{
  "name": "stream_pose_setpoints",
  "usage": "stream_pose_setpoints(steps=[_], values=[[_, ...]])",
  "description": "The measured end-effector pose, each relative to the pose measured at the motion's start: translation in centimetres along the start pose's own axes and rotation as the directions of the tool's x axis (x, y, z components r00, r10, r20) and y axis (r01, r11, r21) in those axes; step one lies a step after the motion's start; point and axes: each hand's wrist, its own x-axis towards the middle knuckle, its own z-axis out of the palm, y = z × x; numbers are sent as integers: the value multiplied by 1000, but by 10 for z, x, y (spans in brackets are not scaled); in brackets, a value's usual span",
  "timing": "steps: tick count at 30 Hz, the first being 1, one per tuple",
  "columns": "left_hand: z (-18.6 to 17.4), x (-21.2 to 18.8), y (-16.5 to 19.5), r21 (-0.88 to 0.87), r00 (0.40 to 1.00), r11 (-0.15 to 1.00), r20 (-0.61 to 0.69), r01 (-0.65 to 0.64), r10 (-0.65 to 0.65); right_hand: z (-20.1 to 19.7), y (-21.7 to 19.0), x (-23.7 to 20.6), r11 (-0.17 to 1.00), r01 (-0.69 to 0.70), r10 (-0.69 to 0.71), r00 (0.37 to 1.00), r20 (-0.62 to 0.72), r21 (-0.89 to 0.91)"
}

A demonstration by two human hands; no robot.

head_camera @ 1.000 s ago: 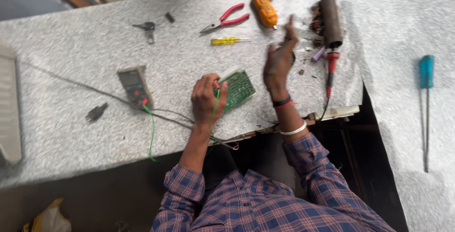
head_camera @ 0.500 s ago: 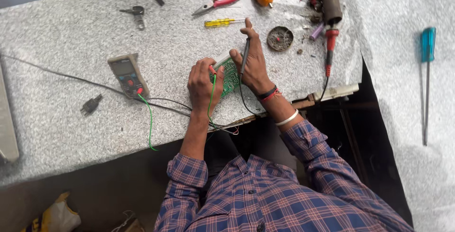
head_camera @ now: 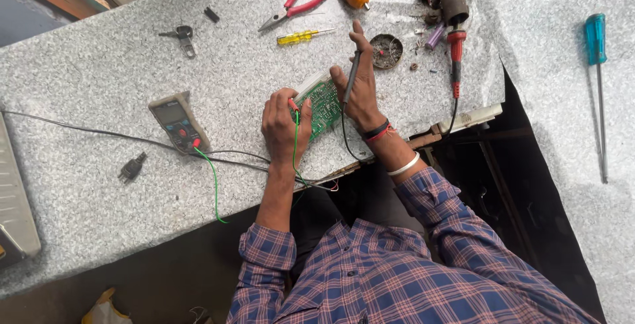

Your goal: The person tests a green circuit board by touching multimeter probes to its components, repeatedly lifting and repositioning the board on the workbench, then solders a connection on the board with a soldering iron near the end of the clip.

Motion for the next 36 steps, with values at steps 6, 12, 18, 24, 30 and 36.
stream_pose_setpoints(steps=[6, 12, 18, 24, 30, 36], values=[[-6, 5, 2, 19, 1000, 1000, 0, 3, -3, -4, -20, 4, 998, 56, -54, 993, 105, -21], [-15, 7, 1, 22, 997, 998, 42, 65, -66, 4, -39, 9, 997, 63, -48, 968, 247, -54], [-26, 8, -1, 21, 1000, 1000, -3, 21, -21, 11, -51, 9, 998, -23, 41, 960, 277, -66], [-30, 9, -3, 24, 1000, 1000, -3, 6, -6, 14, -52, 10, 999, 22, -15, 964, 264, -26], [-24, 9, -4, 19, 999, 999, 29, 44, -45, 12, -46, 11, 998, 30, -16, 965, 263, -49], [-24, 11, -5, 16, 1000, 1000, 15, 21, -21, 12, -44, 12, 998, 46, -33, 966, 258, -45]])
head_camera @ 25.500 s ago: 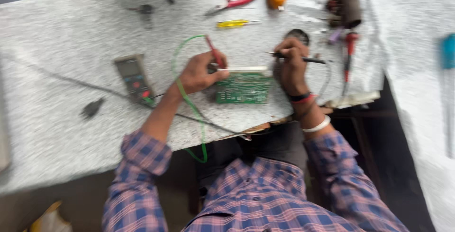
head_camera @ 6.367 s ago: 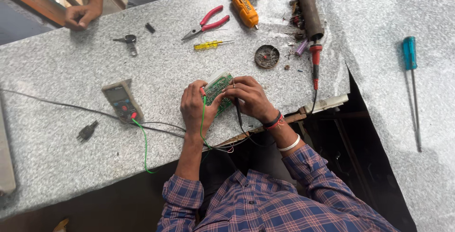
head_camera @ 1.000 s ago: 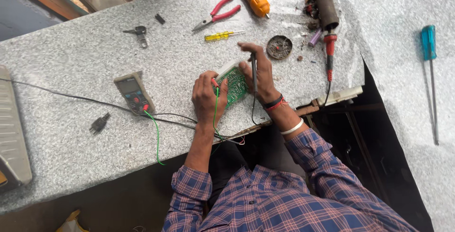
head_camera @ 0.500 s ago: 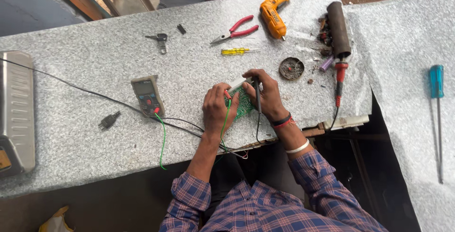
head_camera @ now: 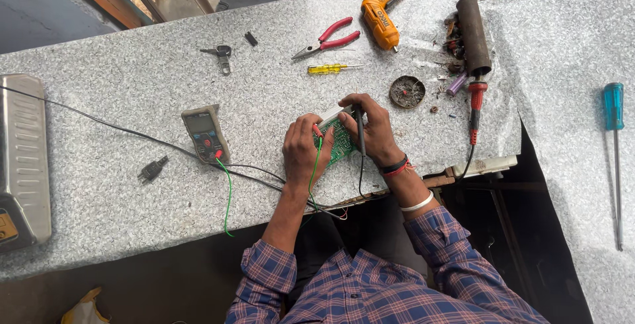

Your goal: The person tests a green circuit board by touching multimeter probes to its components, repeatedly lifting and repositioning the board on the workbench, then solders a connection on the board with a soldering iron near the end of the clip.

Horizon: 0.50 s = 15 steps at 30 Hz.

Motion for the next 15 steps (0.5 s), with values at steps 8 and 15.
stream_pose_setpoints(steps=[8, 15], values=[[-1, -1, -1, -1, 1000, 1000, 14, 7, -7, 1, -4, 0, 1000, -6, 6, 1000, -9, -8], [-9, -9, -7, -28, 1000, 999, 11, 28, -28, 14, 1, -6, 999, -38, 38, 999, -24, -4]])
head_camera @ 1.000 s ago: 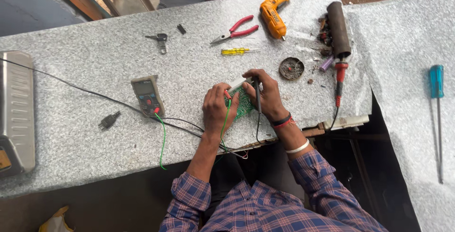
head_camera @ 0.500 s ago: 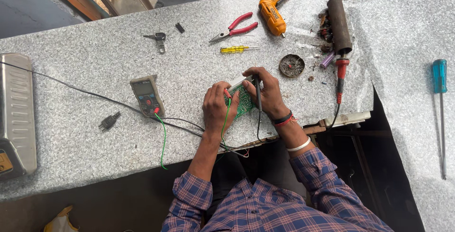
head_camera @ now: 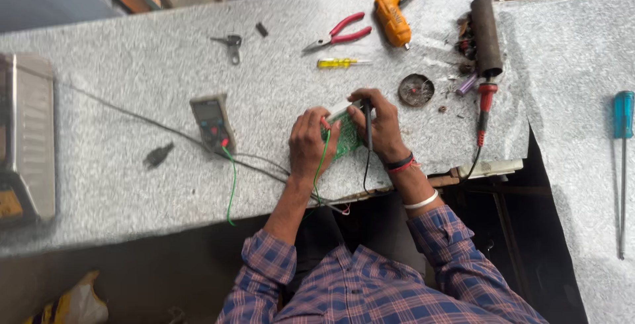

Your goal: The person tests a green circuit board by touching multimeter probes to its components, repeatedly lifting and repositioning the board on the workbench, then solders a connection on the board with a soldering iron near the end of the clip.

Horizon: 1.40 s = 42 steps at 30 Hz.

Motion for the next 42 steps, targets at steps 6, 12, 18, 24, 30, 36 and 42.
stream_pose_setpoints(steps=[6, 12, 18, 24, 30, 36, 42], values=[[-25, -24, -33, -43, 998, 998, -43, -55, 53, 40, 5, -17, 1000, 9, -9, 1000, 1, 12], [-105, -75, -71, 119, 978, 993, -206, 9, 16, 89, -19, -35, 995, 100, -100, 993, 63, 0], [-194, -117, -140, 74, 874, 978, -465, 196, -140, 132, -33, -48, 989, 134, -128, 988, 83, -68], [-249, -148, -177, 252, 878, 901, -420, 354, -228, 141, -32, -50, 995, 92, -88, 993, 74, -49], [-266, -111, -228, 483, 935, 832, -338, 273, -110, 119, -5, -36, 981, 185, -190, 975, -118, -52], [-277, -52, -232, 409, 931, 895, -363, 178, -19, 76, 13, -28, 998, -1, -10, 982, -186, -61], [-263, -40, -197, 115, 869, 959, -461, 261, -181, 71, 2, -13, 979, 176, -171, 984, 58, -102]])
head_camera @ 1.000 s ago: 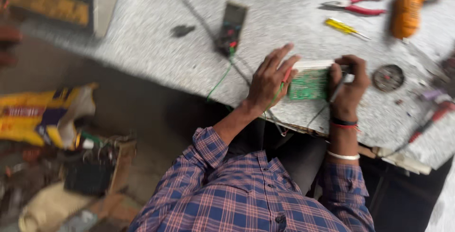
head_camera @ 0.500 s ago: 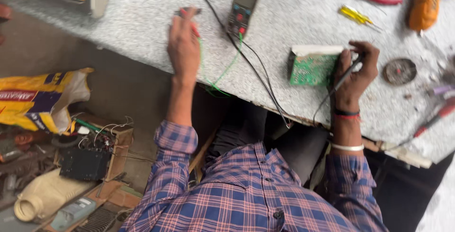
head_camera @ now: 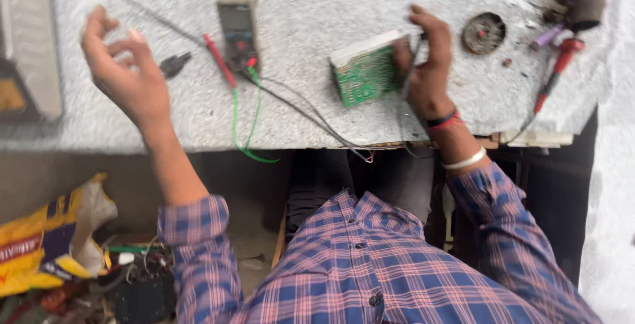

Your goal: The person tests a green circuit board by touching multimeter probes to its components, repeatedly lifting and repositioning the board on the workbench, then solders a connection on the board with a soldering iron near the end of the clip.

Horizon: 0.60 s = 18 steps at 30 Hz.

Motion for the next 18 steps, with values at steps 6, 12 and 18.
stream_pose_setpoints(steps=[6, 12, 18], values=[[129, -52, 116, -216, 932, 959, 273, -181, 238, -46, 45, -2, 996, 1, 5, 998, 61, -94], [248, -75, 234, -401, 620, 869, 614, -288, 489, -137, 106, -26, 919, -84, 107, 994, 38, -386], [300, -71, 265, -433, 466, 760, 607, -485, 643, -169, 130, -27, 860, -66, 111, 992, 60, -506]])
